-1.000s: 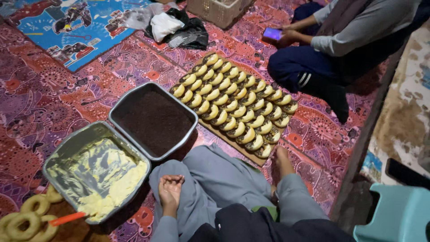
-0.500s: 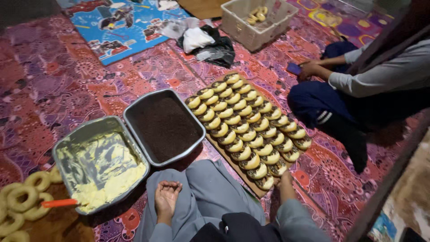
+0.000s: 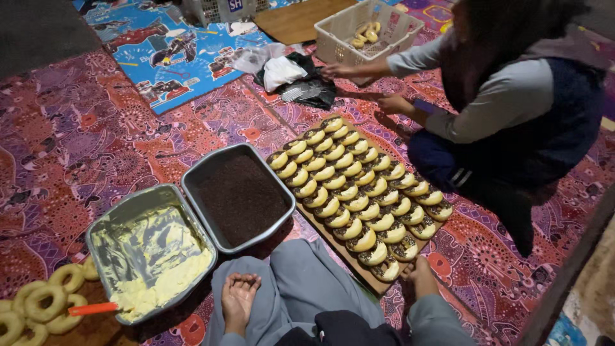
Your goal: The person sits on a patterned floor mat and uses a handheld metal grater to grate a block of white cheese over rows of ring-shaped pastries arranged on a wooden board. A second person sits nearby and handles a white plastic bag.
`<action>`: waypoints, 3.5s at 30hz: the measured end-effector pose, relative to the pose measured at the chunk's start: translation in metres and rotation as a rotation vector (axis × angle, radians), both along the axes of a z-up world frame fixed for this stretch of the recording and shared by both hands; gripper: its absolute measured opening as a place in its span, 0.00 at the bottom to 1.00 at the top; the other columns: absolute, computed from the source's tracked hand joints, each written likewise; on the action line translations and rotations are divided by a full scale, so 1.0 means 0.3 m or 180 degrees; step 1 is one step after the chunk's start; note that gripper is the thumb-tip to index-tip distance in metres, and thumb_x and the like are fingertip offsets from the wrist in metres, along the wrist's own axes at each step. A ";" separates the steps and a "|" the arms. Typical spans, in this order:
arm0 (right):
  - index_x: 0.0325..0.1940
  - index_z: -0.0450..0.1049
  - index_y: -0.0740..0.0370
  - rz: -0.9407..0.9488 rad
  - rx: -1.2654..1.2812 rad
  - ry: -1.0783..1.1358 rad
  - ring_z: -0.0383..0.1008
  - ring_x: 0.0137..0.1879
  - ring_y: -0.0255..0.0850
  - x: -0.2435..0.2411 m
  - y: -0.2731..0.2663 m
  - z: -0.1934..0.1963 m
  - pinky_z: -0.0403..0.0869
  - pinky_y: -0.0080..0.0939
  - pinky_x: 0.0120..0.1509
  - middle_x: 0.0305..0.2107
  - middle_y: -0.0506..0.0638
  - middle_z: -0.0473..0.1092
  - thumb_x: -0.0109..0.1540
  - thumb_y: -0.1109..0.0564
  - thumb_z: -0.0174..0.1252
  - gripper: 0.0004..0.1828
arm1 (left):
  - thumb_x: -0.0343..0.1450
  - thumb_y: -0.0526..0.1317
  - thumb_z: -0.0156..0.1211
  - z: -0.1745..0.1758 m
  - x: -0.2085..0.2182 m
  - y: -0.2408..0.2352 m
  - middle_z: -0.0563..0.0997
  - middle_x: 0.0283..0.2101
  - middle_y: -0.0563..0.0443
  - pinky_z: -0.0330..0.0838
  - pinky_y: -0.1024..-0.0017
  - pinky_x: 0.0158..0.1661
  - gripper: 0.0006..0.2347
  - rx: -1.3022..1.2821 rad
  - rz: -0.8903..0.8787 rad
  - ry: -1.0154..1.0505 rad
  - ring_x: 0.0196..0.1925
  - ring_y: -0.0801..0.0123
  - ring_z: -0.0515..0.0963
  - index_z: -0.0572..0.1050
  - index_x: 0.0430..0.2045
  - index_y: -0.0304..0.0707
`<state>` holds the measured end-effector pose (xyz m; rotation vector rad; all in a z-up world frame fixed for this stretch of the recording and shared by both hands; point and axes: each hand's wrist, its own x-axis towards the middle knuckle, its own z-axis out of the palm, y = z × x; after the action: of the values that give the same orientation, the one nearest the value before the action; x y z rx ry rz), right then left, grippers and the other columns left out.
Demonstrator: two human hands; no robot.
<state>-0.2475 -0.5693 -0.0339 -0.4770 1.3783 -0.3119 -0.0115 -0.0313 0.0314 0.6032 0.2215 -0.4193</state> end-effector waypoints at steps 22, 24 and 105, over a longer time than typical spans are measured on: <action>0.40 0.74 0.45 0.0146 -0.0056 -0.0045 0.64 0.30 0.36 0.022 -0.057 0.045 0.70 0.46 0.37 0.26 0.40 0.67 0.67 0.39 0.47 0.14 | 0.77 0.46 0.44 -0.003 -0.009 -0.002 0.76 0.35 0.39 0.70 0.43 0.56 0.11 -0.0038 0.0025 0.0075 0.47 0.46 0.77 0.68 0.33 0.39; 0.39 0.74 0.43 0.0092 -0.0105 -0.0187 0.60 0.29 0.33 0.034 -0.065 0.028 0.67 0.43 0.36 0.27 0.38 0.68 0.67 0.39 0.47 0.14 | 0.77 0.46 0.44 -0.008 -0.006 -0.004 0.76 0.35 0.38 0.70 0.44 0.56 0.11 -0.0010 0.0036 0.0065 0.47 0.46 0.77 0.69 0.33 0.39; 0.59 0.73 0.58 0.0606 -0.3905 0.0730 0.78 0.45 0.35 0.239 -0.423 0.669 0.72 0.40 0.54 0.45 0.50 0.77 0.68 0.49 0.52 0.18 | 0.71 0.34 0.54 0.085 -0.144 -0.677 0.78 0.56 0.44 0.64 0.61 0.67 0.13 0.3748 -0.1038 -0.2888 0.61 0.53 0.77 0.74 0.50 0.36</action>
<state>-0.1757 -0.6963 0.1669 -1.6776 1.2173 -0.9689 -0.0546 -0.2342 0.0568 1.9299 -0.5668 -0.2546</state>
